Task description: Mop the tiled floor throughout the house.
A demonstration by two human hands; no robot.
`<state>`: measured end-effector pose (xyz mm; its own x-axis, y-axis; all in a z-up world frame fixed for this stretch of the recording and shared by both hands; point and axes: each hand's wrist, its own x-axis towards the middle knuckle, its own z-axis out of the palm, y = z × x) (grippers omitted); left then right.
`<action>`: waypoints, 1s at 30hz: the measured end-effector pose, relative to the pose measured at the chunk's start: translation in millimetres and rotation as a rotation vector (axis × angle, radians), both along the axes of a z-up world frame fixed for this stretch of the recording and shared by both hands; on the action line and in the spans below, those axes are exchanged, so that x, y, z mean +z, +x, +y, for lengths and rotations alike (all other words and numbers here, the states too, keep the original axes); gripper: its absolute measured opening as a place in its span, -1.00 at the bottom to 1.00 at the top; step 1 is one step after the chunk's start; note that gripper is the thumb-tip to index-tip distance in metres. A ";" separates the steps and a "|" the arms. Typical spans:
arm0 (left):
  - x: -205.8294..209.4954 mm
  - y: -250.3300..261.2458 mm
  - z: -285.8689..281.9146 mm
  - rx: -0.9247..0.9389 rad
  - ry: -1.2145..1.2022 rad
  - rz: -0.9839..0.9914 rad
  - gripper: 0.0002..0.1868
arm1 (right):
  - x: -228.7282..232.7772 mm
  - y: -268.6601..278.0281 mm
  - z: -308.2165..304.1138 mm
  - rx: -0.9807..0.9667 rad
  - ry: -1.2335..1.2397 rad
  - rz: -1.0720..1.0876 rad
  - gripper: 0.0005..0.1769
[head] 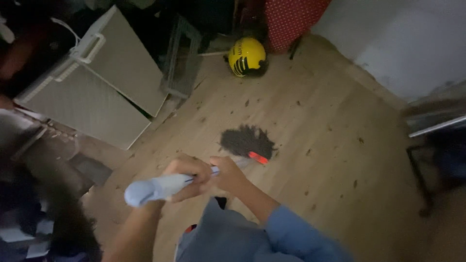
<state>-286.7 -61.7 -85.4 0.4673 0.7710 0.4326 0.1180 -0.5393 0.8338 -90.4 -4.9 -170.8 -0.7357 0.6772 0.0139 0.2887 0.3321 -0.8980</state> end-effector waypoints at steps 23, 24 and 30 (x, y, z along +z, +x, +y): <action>38.7 -69.1 -77.4 0.293 -0.133 -0.051 -0.71 | -51.4 -136.1 -43.3 -0.165 0.257 0.367 -0.68; 33.3 -73.0 -77.4 0.308 -0.061 0.054 -0.71 | -54.0 -145.8 -40.9 -0.129 0.262 0.383 -0.66; 57.8 -42.6 -69.1 0.516 -0.171 0.167 -0.74 | -90.8 -168.8 2.5 0.193 0.183 0.394 -0.62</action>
